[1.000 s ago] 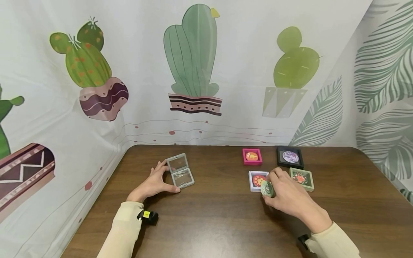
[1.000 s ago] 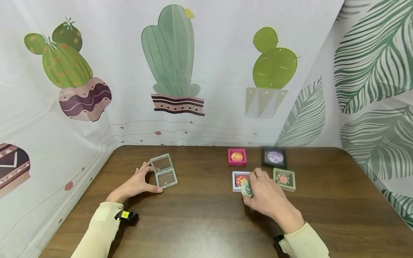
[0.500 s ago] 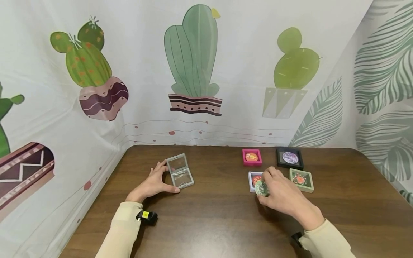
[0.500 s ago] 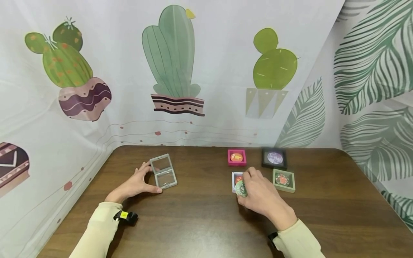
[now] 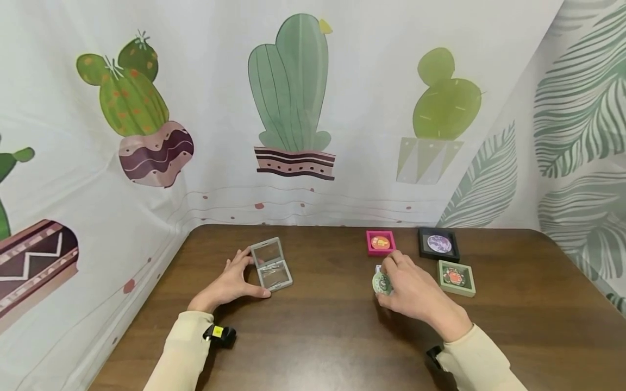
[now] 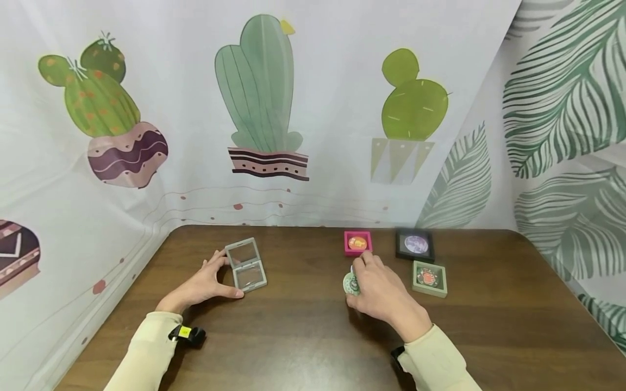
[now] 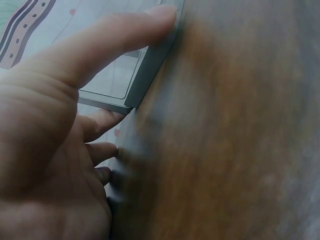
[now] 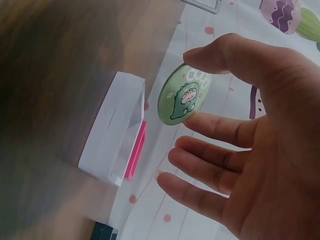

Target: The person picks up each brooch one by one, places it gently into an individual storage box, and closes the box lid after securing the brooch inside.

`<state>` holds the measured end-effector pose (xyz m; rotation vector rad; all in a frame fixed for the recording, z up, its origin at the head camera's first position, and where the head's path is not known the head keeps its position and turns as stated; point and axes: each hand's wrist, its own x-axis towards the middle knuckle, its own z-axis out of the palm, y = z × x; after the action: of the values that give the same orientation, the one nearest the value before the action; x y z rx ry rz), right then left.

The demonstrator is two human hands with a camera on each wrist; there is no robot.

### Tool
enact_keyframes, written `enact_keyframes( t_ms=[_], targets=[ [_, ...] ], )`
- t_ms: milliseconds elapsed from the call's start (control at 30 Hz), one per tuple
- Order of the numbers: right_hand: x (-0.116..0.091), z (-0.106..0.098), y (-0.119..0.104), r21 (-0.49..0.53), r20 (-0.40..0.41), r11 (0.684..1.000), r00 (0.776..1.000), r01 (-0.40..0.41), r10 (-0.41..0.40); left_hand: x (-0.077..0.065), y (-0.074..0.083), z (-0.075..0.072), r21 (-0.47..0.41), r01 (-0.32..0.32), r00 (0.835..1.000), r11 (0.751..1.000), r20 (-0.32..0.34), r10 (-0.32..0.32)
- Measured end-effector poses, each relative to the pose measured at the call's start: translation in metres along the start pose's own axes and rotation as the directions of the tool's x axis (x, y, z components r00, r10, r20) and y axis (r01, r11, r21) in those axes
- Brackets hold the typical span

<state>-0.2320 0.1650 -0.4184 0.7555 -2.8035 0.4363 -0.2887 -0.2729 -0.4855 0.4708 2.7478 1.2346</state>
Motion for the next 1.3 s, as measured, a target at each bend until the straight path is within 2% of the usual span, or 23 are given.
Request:
enact_keyframes(
  t_ms=[167,267,433,600,833,1067,1300],
  targets=[
    [0.008,0.003,-0.002,0.011,0.017,1.0,1.0,-0.008,0.008,0.001,0.004,-0.001,0.004,0.022,1.0,1.0,0.007,-0.022],
    [0.015,0.004,-0.005,0.027,0.029,1.0,0.999,-0.013,0.012,0.002,0.001,0.0,0.013,0.035,0.999,0.999,0.0,-0.035],
    [0.021,0.006,-0.008,0.04,0.018,0.999,1.0,0.006,-0.007,0.0,0.002,0.002,-0.009,0.005,1.0,1.0,-0.007,-0.005],
    [0.025,0.005,-0.005,0.044,0.028,0.999,1.0,-0.012,0.011,0.001,0.007,-0.001,0.002,0.007,1.0,1.0,-0.008,-0.007],
    [0.028,0.006,-0.004,0.044,0.071,0.998,0.997,-0.039,0.035,-0.002,0.006,0.0,-0.016,-0.006,1.0,1.0,-0.011,0.006],
    [0.027,0.004,-0.001,0.04,0.067,0.998,0.997,-0.038,0.035,0.003,0.005,0.0,-0.02,-0.018,1.0,1.0,-0.004,0.018],
    [0.027,0.003,0.0,0.037,0.065,0.999,0.997,-0.036,0.034,-0.001,0.003,0.0,-0.027,-0.011,1.0,1.0,-0.002,0.011]
  ],
)
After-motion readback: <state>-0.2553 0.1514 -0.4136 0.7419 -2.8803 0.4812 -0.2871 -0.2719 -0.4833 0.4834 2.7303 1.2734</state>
